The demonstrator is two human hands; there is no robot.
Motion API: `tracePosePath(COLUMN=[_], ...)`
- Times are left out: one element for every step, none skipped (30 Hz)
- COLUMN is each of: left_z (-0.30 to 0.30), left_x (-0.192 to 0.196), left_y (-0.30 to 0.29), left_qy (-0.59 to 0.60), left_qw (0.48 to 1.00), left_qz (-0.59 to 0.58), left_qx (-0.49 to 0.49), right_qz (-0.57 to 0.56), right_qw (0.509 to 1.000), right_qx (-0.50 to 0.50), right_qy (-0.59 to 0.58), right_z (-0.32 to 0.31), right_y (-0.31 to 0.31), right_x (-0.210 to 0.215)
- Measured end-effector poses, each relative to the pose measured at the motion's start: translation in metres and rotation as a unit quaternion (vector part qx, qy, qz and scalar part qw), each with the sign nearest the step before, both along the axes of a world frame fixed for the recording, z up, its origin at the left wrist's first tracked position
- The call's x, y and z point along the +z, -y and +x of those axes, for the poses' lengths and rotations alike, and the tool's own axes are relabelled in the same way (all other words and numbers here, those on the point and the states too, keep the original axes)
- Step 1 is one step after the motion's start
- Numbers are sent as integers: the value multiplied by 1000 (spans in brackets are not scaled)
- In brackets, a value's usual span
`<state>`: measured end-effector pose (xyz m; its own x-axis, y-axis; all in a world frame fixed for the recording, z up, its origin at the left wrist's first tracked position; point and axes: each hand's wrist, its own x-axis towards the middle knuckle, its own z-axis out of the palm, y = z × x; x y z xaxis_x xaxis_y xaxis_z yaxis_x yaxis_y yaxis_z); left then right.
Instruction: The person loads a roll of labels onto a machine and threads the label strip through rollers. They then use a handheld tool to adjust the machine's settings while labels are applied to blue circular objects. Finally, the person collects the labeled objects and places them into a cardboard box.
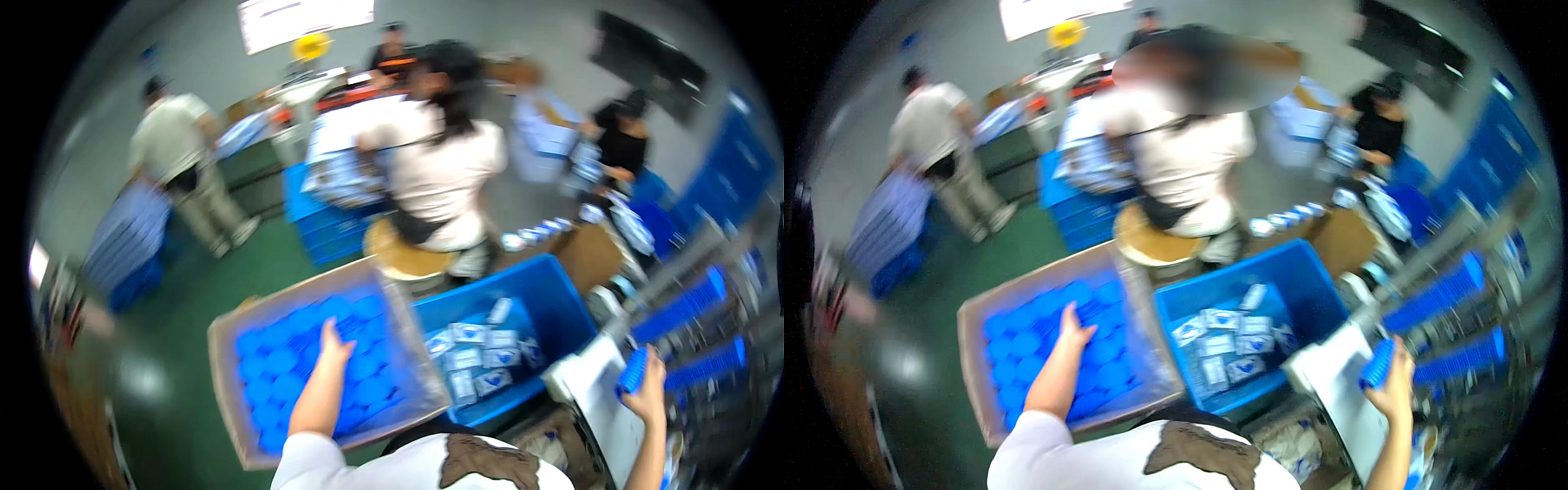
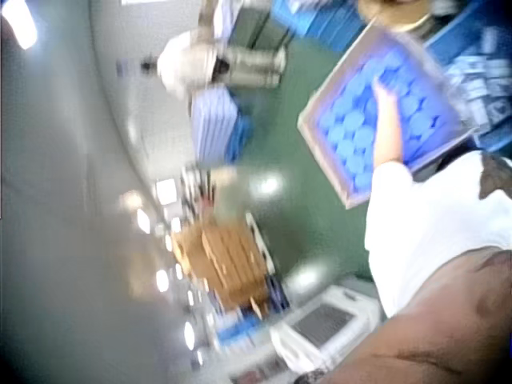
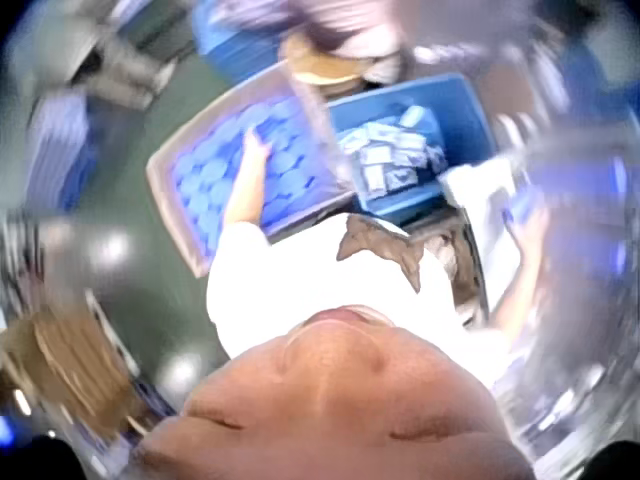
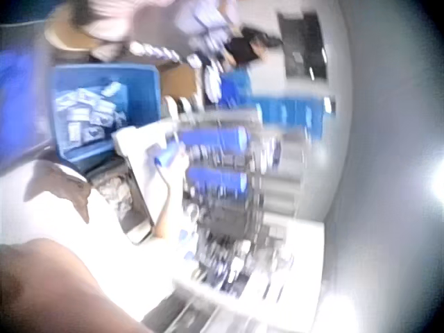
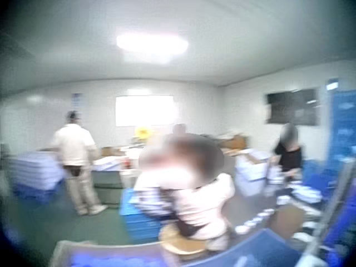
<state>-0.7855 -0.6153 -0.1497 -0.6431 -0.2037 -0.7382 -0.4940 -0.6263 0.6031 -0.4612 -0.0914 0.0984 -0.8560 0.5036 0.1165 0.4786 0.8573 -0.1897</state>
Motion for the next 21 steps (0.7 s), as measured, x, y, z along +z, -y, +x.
tracePosePath(left_z=[-6, -15, -28, -34, -37, -43, -44, -42, -41, -35, -29, -23, -22, -17, -18, -23, -27, -26, -24, -24, -24], left_x=[-20, -47, -66, -69, -66, -83, -89, -75, -64, -51, -35, -18, -17, -7, -10, -16, -23, -29, -31, -32, -37], left_y=[3, 30, 29, 17, 6, 44, 38, 28, 13, 9, -6, -22, -20, -24, -10, -14, -18, -18, -15, -14, -17], left_qy=[-77, -201, -194, -187, -182, -189, -192, -199, -204, -218, -211, -204, -214, -204, -203, -191, -181, -177, -177, -177, -176], left_qw=[997, 971, 971, 972, 972, 968, 967, 966, 963, 958, 958, 958, 954, 962, 964, 969, 973, 975, 976, 975, 976], left_qz=[-6, 125, 141, 145, 147, 160, 160, 156, 166, 177, 181, 185, 196, 151, 135, 125, 112, 107, 98, 95, 95], left_qx=[-10, -46, -4, 7, 18, 51, 52, 52, 50, 55, 69, 82, 75, 99, 103, 92, 84, 83, 87, 89, 86], right_qz=[27, 5, 47, 46, 6, -4, 75, 145, 227, 274, 362, 429, 443, 466, 484, 522, 532, 542, 549, 555, 556], right_qw=[996, 996, 997, 995, 996, 998, 996, 985, 956, 919, 865, 824, 813, 802, 790, 775, 776, 776, 774, 771, 768], right_qx=[21, 13, 34, 41, 35, 39, 38, -21, -60, -64, -94, -79, -91, -101, -111, -133, -181, -212, -239, -267, -254], right_qy=[78, 87, 55, 75, 87, 53, -35, -90, -176, -275, -334, -361, -366, -360, -359, -330, -286, -244, -205, -164, -191], right_z=[19, 16, 27, 27, 24, -2, -8, -23, -32, -37, -44, -44, -50, -64, -78, -83, -89, -95, -99, -103, -96], right_y=[-35, -30, -48, -53, -67, -68, -87, -100, -109, -114, -127, -150, -176, -186, -195, -199, -220, -218, -207, -202, -208], right_x=[-31, -44, -57, -47, -34, -5, 15, 60, 105, 155, 196, 234, 271, 292, 313, 325, 333, 328, 325, 323, 320])
